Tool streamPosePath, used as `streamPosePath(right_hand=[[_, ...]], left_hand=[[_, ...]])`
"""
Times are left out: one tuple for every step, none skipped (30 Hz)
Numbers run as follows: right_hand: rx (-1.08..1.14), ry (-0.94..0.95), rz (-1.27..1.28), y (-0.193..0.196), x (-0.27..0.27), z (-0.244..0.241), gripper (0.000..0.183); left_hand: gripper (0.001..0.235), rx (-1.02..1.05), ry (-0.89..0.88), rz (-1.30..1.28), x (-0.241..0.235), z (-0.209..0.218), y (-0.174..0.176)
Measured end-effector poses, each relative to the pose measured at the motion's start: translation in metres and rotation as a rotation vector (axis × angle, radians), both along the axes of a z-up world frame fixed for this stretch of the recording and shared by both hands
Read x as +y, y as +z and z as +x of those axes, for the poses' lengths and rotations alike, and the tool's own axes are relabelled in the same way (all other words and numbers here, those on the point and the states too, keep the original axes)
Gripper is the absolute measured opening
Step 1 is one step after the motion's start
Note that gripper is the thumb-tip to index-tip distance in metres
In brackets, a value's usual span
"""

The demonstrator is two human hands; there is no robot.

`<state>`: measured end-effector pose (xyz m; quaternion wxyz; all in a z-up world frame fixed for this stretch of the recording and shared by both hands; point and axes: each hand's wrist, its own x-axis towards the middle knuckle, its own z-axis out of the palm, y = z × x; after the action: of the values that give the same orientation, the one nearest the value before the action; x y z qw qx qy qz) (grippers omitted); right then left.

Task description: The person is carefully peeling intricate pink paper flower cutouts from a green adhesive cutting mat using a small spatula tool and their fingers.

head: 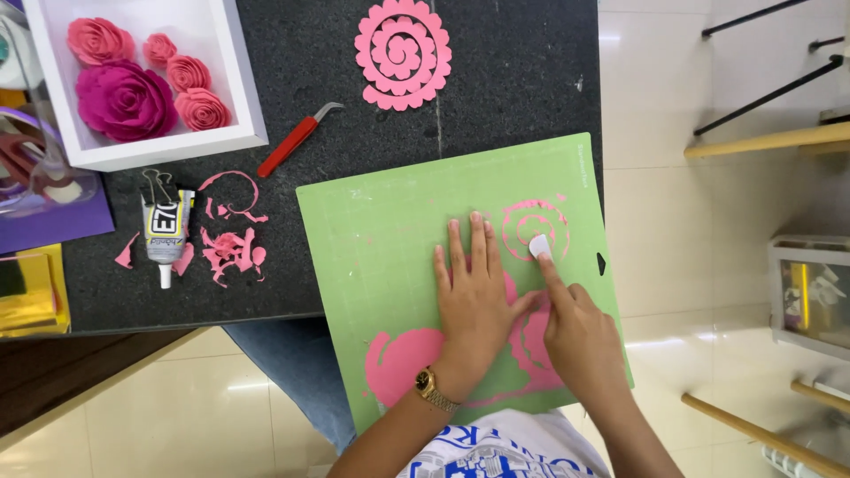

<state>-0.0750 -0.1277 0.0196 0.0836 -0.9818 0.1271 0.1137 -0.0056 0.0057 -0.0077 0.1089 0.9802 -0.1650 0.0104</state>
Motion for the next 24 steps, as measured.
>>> streamPosePath(right_hand=[[-0.004,0.001,0.002,0.01,-0.001,0.003,0.064],[0.047,-0.078,0.079,0.02,-0.003,0.004,0.067],[0.097,-0.156,0.157,0.031,-0.005,0.006,0.069],[0.092,-0.157,0.154,0.03,-0.006,-0.001,0.069],[0.14,-0.149,0.082,0.028,-0.006,-0.008,0.067],[0.196,-0.14,0.012,0.027,-0.007,-0.018,0.065],[0.2,-0.141,0.011,0.023,-0.005,-0.019,0.065],[0.186,-0.126,-0.013,0.019,-0.003,-0.019,0.066],[0.173,-0.11,-0.037,0.015,-0.002,-0.019,0.067],[0.178,-0.111,-0.037,0.017,0.001,-0.016,0.067],[0.208,-0.138,-0.039,0.019,0.004,-0.014,0.067],[0.237,-0.158,-0.044,0.021,0.005,-0.009,0.068],[0.24,-0.152,-0.046,0.012,0.003,-0.011,0.068],[0.163,-0.11,-0.065,0.001,0.002,-0.012,0.072],[0.087,-0.069,-0.083,-0.009,0.0,-0.014,0.076],[0.091,-0.067,-0.083,0.001,0.003,-0.001,0.076],[0.044,-0.05,-0.087,0.011,0.006,0.012,0.069],[-0.014,-0.033,-0.091,0.02,0.01,0.028,0.064],[-0.019,-0.031,-0.089,0.02,0.006,0.034,0.064],[-0.006,-0.055,-0.034,0.023,0.001,0.037,0.061],[0.008,-0.08,0.02,0.025,-0.005,0.04,0.058],[0.0,-0.082,0.015,0.025,-0.008,0.033,0.058],[-0.018,-0.166,0.068,0.024,-0.012,0.027,0.056],[-0.029,-0.248,0.124,0.024,-0.015,0.02,0.054]], left_hand=[[0.122,-0.004,0.001,0.002,0.001,0.001,0.002],[0.123,-0.017,0.002,0.015,0.002,0.001,0.005],[0.124,-0.031,0.003,0.028,0.002,0.001,0.007],[0.124,-0.035,0.001,0.024,0.001,0.002,0.006],[0.125,-0.031,0.008,0.019,0.0,0.003,0.004],[0.127,-0.019,0.015,0.017,0.0,0.001,0.003],[0.127,-0.015,0.015,0.016,0.0,0.0,0.003],[0.126,-0.01,0.008,0.025,0.0,0.0,0.002],[0.125,-0.005,0.002,0.035,0.0,0.001,0.001],[0.125,-0.001,0.001,0.035,0.001,0.001,0.002],[0.125,-0.003,0.003,0.034,0.001,0.001,0.002],[0.124,-0.007,0.012,0.03,0.001,0.002,0.004],[0.124,-0.004,0.018,0.029,0.001,0.001,0.005],[0.123,-0.002,0.017,0.026,0.001,0.002,0.006],[0.123,0.0,0.017,0.023,0.001,0.003,0.007],[0.123,0.004,0.018,0.024,0.001,0.002,0.005],[0.121,0.057,-0.001,-0.063,0.001,0.001,0.003],[0.121,0.1,-0.019,-0.149,0.001,0.004,0.001],[0.121,0.094,-0.017,-0.148,0.002,0.006,0.001],[0.119,0.101,-0.008,-0.165,0.001,0.006,0.002],[0.118,0.108,0.0,-0.183,0.0,0.006,0.004],[0.118,0.101,-0.003,-0.188,0.0,0.005,0.002],[0.118,0.093,-0.005,-0.178,0.0,0.005,-0.001],[0.118,0.09,-0.004,-0.165,0.0,0.002,-0.002]])
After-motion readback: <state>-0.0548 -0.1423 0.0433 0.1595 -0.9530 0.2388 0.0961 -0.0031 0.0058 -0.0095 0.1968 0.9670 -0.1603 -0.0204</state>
